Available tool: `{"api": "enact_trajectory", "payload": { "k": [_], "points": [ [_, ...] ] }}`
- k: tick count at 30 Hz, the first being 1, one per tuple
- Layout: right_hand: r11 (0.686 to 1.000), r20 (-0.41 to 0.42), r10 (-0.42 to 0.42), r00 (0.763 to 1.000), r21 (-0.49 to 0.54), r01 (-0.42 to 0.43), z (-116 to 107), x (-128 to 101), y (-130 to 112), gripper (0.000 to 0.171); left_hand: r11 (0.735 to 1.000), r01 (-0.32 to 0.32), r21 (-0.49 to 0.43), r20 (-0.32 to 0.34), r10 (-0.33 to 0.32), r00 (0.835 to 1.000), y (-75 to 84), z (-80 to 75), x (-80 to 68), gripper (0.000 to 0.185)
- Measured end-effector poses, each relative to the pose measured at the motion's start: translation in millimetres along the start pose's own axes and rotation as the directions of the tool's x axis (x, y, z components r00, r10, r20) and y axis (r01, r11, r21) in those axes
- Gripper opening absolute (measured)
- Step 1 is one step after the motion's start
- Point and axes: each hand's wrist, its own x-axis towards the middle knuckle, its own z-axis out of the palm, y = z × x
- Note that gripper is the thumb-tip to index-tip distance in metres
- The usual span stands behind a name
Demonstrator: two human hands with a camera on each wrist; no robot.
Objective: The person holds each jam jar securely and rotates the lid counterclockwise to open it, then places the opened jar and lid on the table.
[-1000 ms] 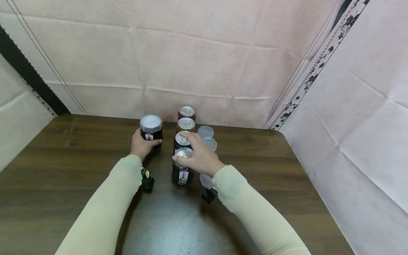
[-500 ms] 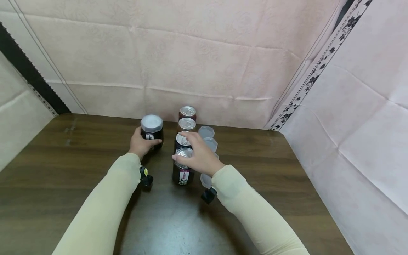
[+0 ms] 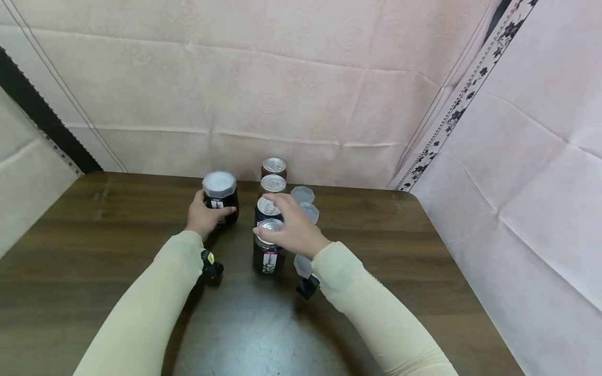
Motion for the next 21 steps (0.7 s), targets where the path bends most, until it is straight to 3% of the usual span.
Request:
{"api": "enact_trajectory", "payload": {
  "k": [21],
  "points": [
    [1.0, -0.003, 0.016, 1.0, 0.018, -0.016, -4.2, -6.3, -10.5, 0.075, 0.997, -0.063, -0.047, -0.013, 0.062, 0.998, 10.9, -14.9, -34.0, 0.094]
  ]
}}
